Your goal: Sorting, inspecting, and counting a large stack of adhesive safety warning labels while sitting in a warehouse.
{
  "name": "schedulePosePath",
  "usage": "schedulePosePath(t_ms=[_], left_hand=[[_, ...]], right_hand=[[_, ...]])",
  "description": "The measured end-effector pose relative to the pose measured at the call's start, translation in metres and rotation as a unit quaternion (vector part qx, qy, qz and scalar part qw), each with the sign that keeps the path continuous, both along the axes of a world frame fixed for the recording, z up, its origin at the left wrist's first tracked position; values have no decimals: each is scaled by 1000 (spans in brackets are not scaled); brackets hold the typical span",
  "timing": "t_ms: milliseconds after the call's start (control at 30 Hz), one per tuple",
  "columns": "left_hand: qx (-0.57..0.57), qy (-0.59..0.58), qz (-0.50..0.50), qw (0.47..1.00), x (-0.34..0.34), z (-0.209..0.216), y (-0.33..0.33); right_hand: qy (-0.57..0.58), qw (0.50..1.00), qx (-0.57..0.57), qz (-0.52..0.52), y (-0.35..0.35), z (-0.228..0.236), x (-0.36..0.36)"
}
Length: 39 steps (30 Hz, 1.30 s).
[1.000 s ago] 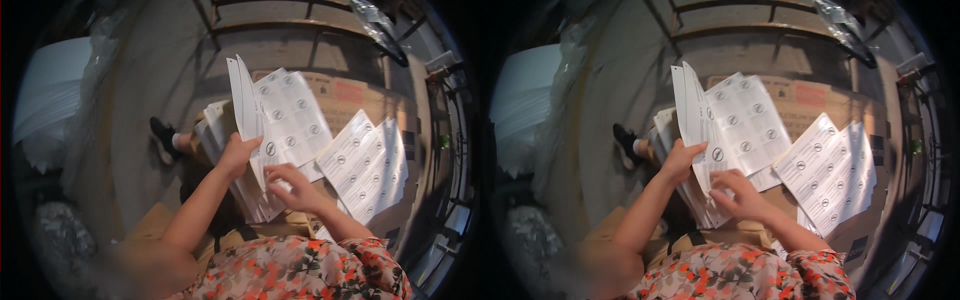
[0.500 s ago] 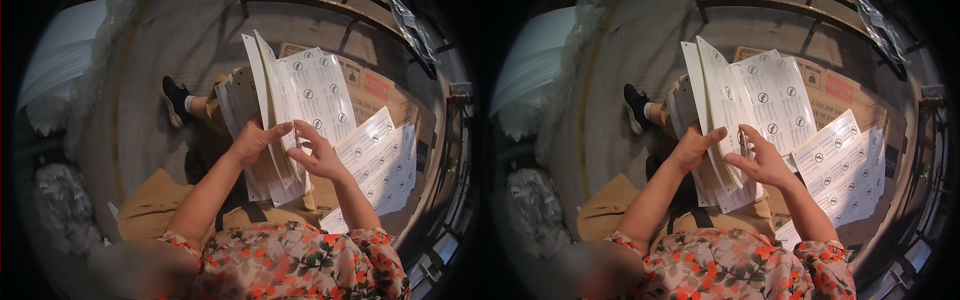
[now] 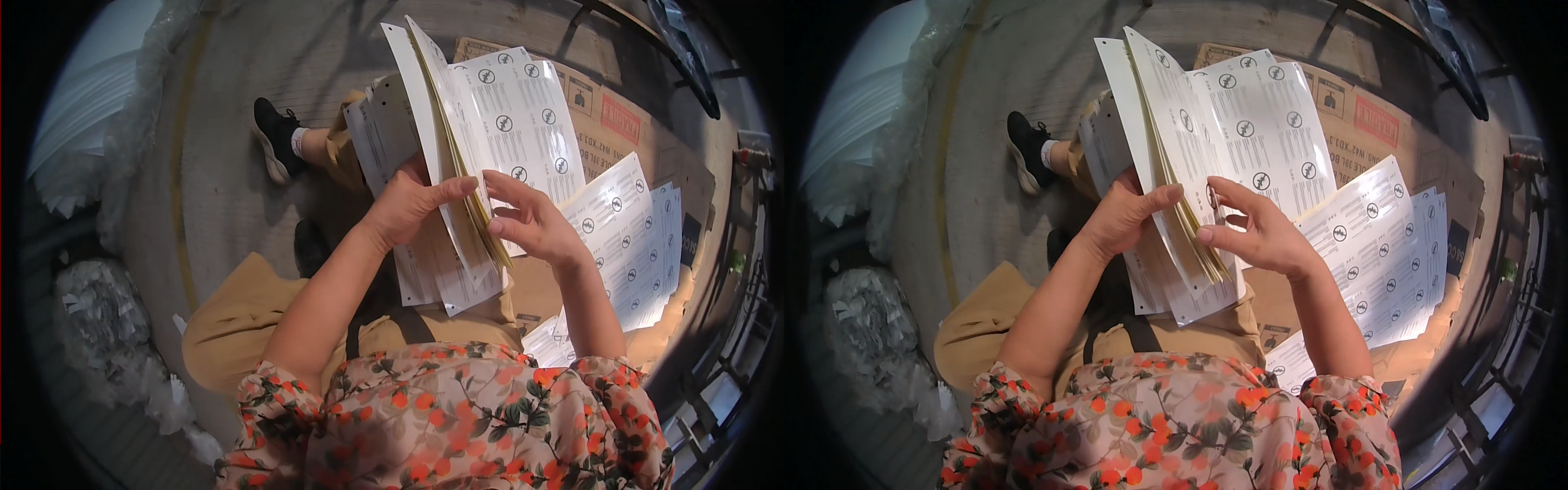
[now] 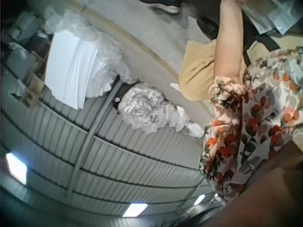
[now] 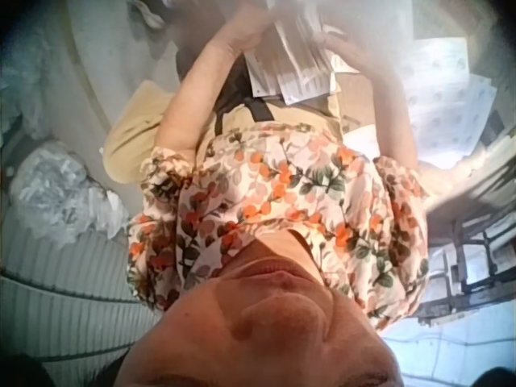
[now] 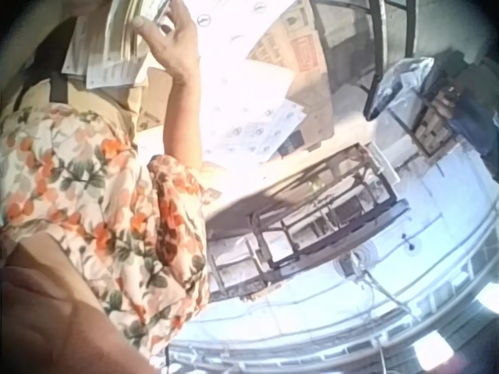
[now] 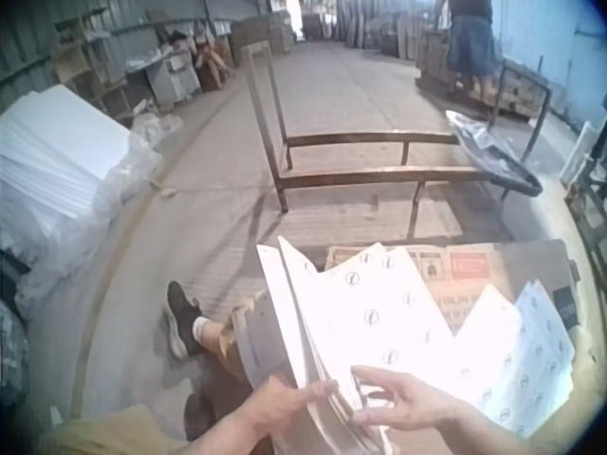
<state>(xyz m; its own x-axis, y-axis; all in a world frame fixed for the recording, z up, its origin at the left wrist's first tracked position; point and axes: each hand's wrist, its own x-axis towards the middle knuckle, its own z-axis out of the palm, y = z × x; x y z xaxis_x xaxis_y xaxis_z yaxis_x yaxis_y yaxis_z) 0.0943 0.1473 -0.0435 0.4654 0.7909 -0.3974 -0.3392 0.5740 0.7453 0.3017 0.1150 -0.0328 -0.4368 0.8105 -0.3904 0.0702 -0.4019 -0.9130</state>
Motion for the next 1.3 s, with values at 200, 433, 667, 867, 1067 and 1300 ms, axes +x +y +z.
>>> schedulePosePath(t_ms=[200, 433, 667, 867, 1067, 1300], left_hand=[[-1, 4, -2, 1000, 0, 0, 0], [17, 9, 9, 1000, 3, -1, -1], [15, 3, 16, 1000, 1, -1, -2], [20, 18, 24, 999, 2, 2, -3], [28, 19, 18, 999, -2, -7, -3], [15, 18, 16, 1000, -1, -7, -2]], right_hand=[[27, 999, -38, -12, -1, -1, 3], [25, 999, -35, -12, -1, -4, 4], [-52, 994, -58, -81, -5, 6, 1], [-98, 963, 210, -140, -32, -13, -16], [-75, 955, 268, -100, -24, -5, -11], [-17, 995, 76, -65, -21, 5, -9]])
